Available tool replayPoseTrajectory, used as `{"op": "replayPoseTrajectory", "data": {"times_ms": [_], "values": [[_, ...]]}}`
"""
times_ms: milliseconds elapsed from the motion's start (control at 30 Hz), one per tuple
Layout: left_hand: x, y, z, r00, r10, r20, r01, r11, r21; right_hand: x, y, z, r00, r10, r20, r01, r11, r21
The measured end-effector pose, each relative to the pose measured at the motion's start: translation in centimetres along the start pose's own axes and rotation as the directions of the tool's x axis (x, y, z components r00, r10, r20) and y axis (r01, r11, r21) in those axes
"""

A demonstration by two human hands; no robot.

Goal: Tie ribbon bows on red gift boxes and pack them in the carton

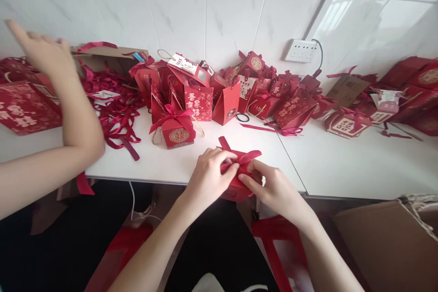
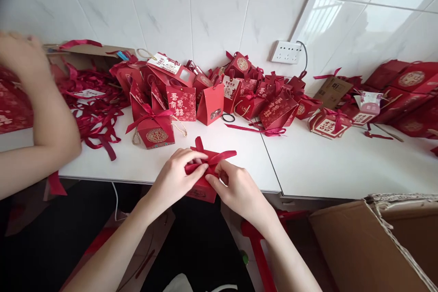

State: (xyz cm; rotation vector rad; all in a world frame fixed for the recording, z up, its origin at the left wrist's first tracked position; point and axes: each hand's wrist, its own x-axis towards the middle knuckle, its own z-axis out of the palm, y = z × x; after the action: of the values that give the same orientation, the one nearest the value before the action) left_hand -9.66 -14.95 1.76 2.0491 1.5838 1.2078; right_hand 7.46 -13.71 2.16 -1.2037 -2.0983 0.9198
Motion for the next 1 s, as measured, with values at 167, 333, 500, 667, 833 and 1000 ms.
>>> {"op": "replayPoseTrajectory", "data": {"times_ms": [167, 333, 500, 667, 833, 1000], "values": [[-1.1, -1.6, -1.2, 0.947, -0.279, -0.156, 0.261, 0.957, -0.129, 1.0, 1.5, -0.2, 0.991, 0.056, 0.120, -0.096, 0.931, 0.351], [-1.2, -1.6, -1.6, 0.918, -0.380, 0.115, 0.394, 0.907, -0.146, 1.3, 2.1, 0.2, 0.985, 0.062, 0.164, -0.148, 0.794, 0.590], [-1.0, -1.5, -1.7, 0.929, -0.339, 0.149, 0.364, 0.909, -0.201, 1.7, 2.6, 0.6, 0.978, 0.115, 0.172, -0.204, 0.674, 0.710], [-1.3, -1.8, -1.3, 0.930, -0.345, 0.126, 0.367, 0.895, -0.255, 1.9, 3.4, 0.8, 0.978, 0.099, 0.185, -0.208, 0.557, 0.804], [-1.4, -1.9, -0.9, 0.927, -0.354, 0.122, 0.374, 0.888, -0.269, 1.9, 4.0, 1.3, 0.977, 0.095, 0.192, -0.214, 0.495, 0.842], [-1.6, -2.3, -0.9, 0.940, -0.324, 0.108, 0.341, 0.904, -0.257, 1.6, 5.4, 1.9, 0.989, 0.052, 0.141, -0.147, 0.525, 0.838]]}}
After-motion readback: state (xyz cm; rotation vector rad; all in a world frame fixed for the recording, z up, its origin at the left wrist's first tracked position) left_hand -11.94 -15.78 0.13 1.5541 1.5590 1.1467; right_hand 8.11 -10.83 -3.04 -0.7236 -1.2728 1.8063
